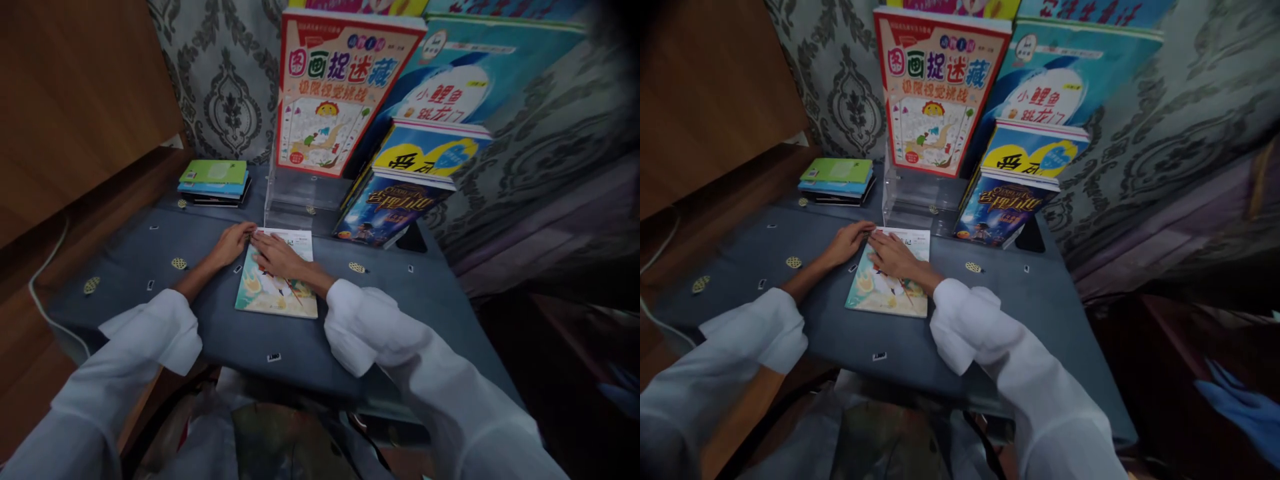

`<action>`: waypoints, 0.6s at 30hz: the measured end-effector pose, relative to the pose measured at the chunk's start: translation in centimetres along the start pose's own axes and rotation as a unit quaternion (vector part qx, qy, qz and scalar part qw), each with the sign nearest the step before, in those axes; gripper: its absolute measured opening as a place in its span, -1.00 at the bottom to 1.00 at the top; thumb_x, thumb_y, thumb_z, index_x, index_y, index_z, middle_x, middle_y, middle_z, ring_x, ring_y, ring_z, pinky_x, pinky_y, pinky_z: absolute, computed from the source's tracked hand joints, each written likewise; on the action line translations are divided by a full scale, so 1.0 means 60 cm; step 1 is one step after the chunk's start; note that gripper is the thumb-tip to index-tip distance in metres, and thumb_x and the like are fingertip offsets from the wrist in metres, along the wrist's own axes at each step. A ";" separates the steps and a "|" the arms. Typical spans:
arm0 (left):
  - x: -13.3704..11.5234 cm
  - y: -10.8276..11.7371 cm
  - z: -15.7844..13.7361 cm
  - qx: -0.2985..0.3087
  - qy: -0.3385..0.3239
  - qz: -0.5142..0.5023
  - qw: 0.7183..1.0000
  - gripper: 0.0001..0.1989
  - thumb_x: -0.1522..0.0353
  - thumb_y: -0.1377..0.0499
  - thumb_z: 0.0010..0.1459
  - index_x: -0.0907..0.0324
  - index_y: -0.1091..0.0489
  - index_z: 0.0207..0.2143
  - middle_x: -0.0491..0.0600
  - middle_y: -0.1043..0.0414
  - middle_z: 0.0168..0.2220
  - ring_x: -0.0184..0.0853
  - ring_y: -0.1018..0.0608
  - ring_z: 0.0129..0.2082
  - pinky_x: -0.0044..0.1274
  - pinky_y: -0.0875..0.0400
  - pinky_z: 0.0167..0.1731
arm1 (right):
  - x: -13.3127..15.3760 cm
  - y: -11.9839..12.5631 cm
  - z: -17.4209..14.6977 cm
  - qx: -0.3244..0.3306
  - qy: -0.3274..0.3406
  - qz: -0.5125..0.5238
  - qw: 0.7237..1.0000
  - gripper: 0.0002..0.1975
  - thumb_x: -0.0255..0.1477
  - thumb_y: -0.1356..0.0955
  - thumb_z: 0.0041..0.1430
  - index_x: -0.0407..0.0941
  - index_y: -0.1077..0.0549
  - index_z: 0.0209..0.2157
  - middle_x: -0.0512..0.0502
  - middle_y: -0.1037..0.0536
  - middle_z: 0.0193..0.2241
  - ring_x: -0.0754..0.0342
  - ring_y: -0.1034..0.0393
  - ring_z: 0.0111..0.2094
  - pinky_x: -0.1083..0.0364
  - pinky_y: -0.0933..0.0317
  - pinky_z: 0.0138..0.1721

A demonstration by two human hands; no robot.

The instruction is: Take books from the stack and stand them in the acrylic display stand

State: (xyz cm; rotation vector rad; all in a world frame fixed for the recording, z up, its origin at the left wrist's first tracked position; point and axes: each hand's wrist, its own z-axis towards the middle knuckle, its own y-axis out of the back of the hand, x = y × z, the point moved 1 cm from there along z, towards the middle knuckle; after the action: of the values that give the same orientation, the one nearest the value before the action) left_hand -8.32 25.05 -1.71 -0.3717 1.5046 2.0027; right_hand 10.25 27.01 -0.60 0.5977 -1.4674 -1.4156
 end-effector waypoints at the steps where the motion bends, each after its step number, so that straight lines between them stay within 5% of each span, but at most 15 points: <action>1: 0.002 0.001 -0.002 0.006 0.005 -0.001 1.000 -0.56 0.51 0.04 0.21 0.21 -0.41 0.09 0.05 -0.57 0.05 -0.20 -0.55 0.07 -0.29 -0.35 0.17 | 0.011 -0.005 -0.001 0.004 0.007 0.000 1.000 -0.47 -0.31 -0.20 0.42 -0.30 -0.25 0.30 -0.42 -0.23 0.35 -0.16 -0.03 0.41 -0.27 0.08 0.38; 7: 0.006 0.003 -0.002 0.008 0.035 -0.011 0.999 -0.55 0.52 0.03 0.21 0.22 -0.40 0.10 0.05 -0.57 0.06 -0.18 -0.54 0.08 -0.28 -0.33 0.18 | 0.126 -0.031 -0.080 0.043 0.141 0.043 0.988 -0.34 -0.09 -0.24 0.40 -0.24 -0.24 0.32 -0.32 -0.24 0.35 -0.10 -0.01 0.42 -0.16 0.12 0.42; 10: 0.003 0.000 -0.003 0.005 0.032 0.004 0.999 -0.53 0.52 0.03 0.20 0.18 -0.41 0.11 0.01 -0.57 0.06 -0.19 -0.52 0.08 -0.30 -0.33 0.17 | 0.161 -0.033 -0.106 0.052 0.155 0.054 0.985 -0.34 -0.11 -0.23 0.42 -0.24 -0.19 0.35 -0.30 -0.18 0.38 -0.06 0.03 0.43 -0.10 0.15 0.44; 14: -0.002 -0.004 -0.009 -0.007 0.022 0.031 0.999 -0.54 0.51 0.02 0.21 0.18 -0.42 0.11 0.03 -0.56 0.07 -0.17 -0.51 0.08 -0.28 -0.34 0.16 | 0.139 -0.027 -0.107 0.057 0.101 0.060 0.991 -0.27 -0.03 -0.18 0.42 -0.25 -0.13 0.38 -0.31 -0.11 0.40 -0.06 0.09 0.44 -0.11 0.16 0.44; 18: -0.002 -0.008 -0.012 -0.019 0.012 0.038 0.999 -0.56 0.49 0.02 0.21 0.18 -0.44 0.09 0.05 -0.55 0.07 -0.15 -0.51 0.07 -0.27 -0.34 0.16 | 0.048 -0.014 -0.099 0.008 -0.029 0.039 0.999 -0.31 -0.05 -0.12 0.44 -0.23 -0.15 0.37 -0.31 -0.13 0.40 -0.09 0.11 0.45 -0.15 0.16 0.43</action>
State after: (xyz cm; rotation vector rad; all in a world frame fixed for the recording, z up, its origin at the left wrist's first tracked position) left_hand -8.02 24.45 -2.27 -0.3599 1.5181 2.0965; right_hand 14.05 21.60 -1.43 0.5074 -1.5327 -1.3712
